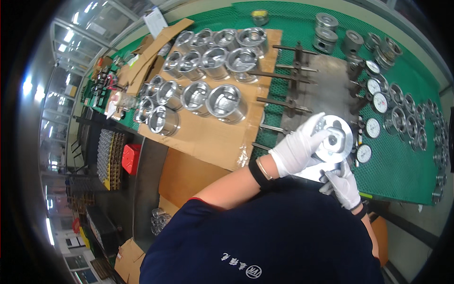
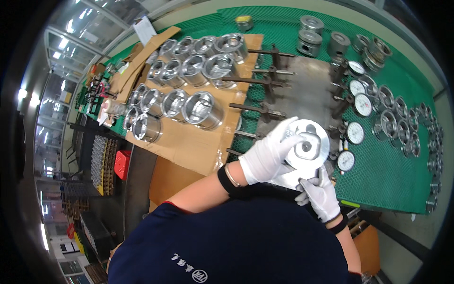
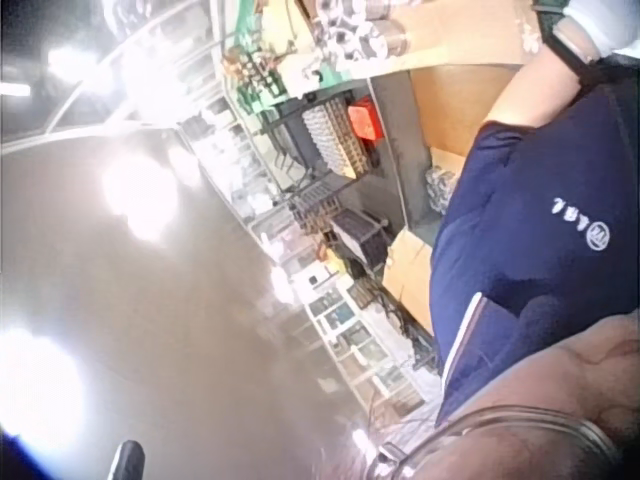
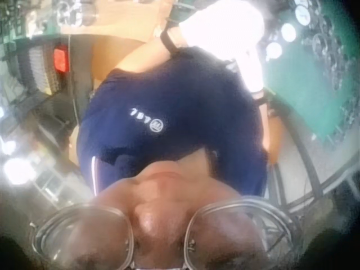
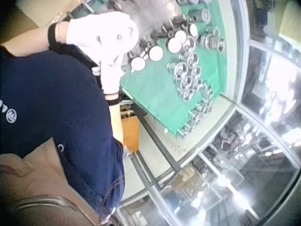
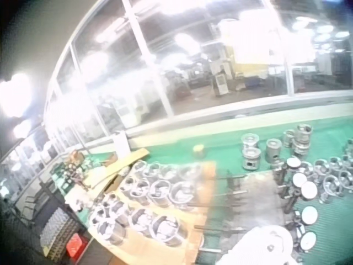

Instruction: Inspecting metal pistons using dial gauges and sorting them into storage bins.

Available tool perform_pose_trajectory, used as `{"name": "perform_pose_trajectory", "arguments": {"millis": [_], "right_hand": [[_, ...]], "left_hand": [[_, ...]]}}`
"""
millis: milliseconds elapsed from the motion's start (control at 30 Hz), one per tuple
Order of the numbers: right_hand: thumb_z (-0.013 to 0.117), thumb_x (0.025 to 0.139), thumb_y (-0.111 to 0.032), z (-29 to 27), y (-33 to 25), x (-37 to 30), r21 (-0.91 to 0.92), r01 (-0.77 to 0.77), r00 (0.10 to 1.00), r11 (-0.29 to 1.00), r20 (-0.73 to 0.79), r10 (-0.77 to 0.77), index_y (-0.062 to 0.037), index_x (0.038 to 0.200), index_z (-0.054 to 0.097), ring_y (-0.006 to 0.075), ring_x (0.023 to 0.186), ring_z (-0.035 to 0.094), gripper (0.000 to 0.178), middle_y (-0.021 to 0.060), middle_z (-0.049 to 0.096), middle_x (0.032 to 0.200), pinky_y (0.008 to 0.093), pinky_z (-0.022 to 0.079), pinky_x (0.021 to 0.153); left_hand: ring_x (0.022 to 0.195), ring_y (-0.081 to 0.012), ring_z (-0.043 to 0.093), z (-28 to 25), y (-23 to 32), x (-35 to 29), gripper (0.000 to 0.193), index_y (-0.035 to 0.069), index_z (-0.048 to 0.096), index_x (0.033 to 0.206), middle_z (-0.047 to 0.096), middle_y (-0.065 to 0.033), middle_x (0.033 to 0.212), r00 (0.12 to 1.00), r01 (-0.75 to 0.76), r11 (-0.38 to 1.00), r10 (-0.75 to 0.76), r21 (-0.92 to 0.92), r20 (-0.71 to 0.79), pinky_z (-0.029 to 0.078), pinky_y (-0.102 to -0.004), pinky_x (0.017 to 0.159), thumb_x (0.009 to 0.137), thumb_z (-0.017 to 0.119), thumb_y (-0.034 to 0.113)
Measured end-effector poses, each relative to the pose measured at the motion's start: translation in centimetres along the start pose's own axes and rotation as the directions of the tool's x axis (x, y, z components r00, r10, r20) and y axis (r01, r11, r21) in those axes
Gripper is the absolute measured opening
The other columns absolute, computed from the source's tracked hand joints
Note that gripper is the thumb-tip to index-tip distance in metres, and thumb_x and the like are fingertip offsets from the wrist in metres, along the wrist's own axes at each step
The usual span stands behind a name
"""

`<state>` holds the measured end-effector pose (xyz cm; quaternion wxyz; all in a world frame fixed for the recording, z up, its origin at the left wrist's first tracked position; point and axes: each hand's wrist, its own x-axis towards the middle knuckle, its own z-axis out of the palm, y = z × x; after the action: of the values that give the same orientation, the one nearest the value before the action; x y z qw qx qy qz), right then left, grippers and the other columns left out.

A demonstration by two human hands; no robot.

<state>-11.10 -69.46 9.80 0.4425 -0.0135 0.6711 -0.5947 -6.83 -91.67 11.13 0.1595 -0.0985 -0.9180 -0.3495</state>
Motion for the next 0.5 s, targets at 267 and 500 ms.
{"name": "perform_pose_trajectory", "arguments": {"millis": [267,500], "right_hand": [[0.063,0.092,-0.007,0.4,-1.0,0.3,0.073,-0.049,0.997,0.996,0.068,0.044,-0.0080,0.157,0.003,0.0191,0.054,0.065,0.089,0.0127,0.066,0.084,0.0313,0.056,0.046],[0.062,0.091,-0.009,0.5,-1.5,0.4,0.064,-0.092,0.995,0.994,0.055,0.089,-0.0090,0.158,-0.002,0.0199,0.059,0.066,0.093,0.0123,0.065,0.086,0.0339,0.057,0.050]], "left_hand": [[0.128,-0.0448,0.048,-0.7,0.2,0.6,0.073,0.010,0.057,0.126,0.042,-0.0278,0.141,1.000,0.025,0.999,-0.025,-0.031,-0.015,0.046,-0.0442,0.103,0.061,0.090,0.016],[0.119,-0.0425,0.057,-0.1,-0.1,0.8,0.077,0.011,0.054,0.130,0.043,-0.0269,0.141,0.998,-0.032,0.999,0.034,0.035,-0.049,0.052,-0.0428,0.096,0.063,0.091,0.018]]}}
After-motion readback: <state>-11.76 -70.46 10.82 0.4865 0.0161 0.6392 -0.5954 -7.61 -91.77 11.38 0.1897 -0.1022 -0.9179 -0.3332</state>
